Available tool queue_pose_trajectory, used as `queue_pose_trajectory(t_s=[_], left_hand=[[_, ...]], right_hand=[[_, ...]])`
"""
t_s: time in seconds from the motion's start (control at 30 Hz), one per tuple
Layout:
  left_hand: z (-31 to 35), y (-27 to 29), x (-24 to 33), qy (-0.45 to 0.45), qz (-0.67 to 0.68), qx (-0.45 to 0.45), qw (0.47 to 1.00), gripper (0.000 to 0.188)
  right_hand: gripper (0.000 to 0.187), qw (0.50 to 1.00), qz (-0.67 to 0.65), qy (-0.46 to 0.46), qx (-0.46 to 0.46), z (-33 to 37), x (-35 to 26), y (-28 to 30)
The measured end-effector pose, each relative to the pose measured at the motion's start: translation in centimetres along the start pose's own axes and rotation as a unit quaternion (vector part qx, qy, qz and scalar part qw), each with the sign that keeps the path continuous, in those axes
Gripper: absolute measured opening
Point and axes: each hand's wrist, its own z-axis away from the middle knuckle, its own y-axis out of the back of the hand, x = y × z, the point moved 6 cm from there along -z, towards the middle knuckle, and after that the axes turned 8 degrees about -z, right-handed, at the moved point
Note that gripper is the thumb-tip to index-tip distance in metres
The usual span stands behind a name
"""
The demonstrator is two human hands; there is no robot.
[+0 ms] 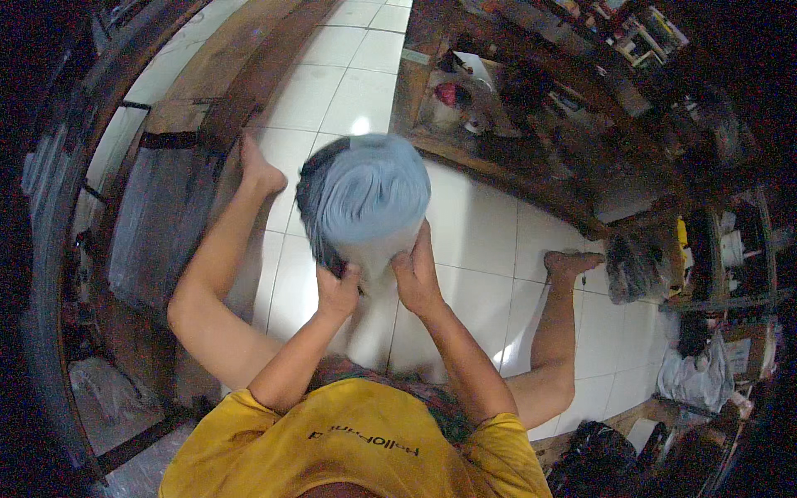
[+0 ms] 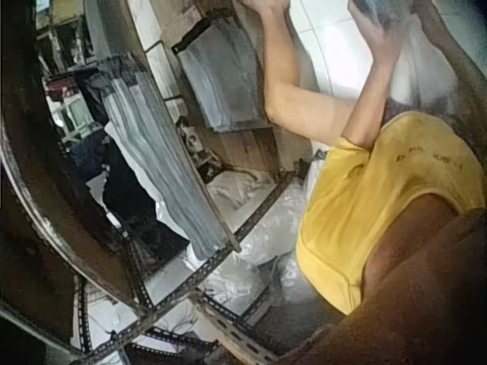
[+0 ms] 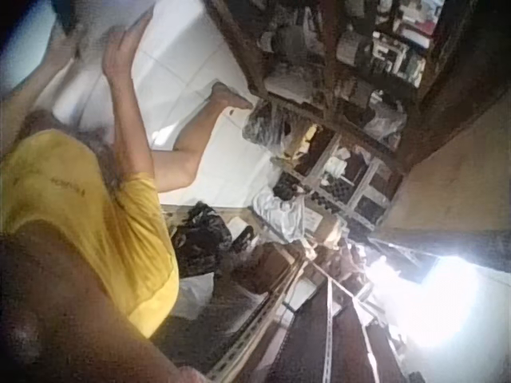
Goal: The person sits on the floor and repeatedly folds a white plastic shipping bag, places a dark folded item inside, and seals the bag. The process is repeated multiple times with the same bag and item.
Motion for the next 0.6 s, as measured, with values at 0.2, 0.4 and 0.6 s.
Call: queue_pose_trajectory(t_s=[0.2, 0.4, 0.6], left_hand=[[-0.6, -0.1, -3.2, -0.054, 0.005, -0.064, 0.996, 0.125], [-2.1, 0.7, -5.6, -0.052, -0.03, -0.143, 0.988, 0.14], [-1.4, 0.8, -9.3, -0.024, -0.087, -0.168, 0.982, 0.15]], right_hand=[[0.084, 0.999, -0.037, 0.015, -0.025, 0.2, -0.7, 3.6], [0.095, 0.938, 0.304, 0.141, -0.087, -6.5, -16.0, -0.1], [0.095, 0.735, 0.601, 0.231, -0.212, -8.1, -14.6, -8.3]])
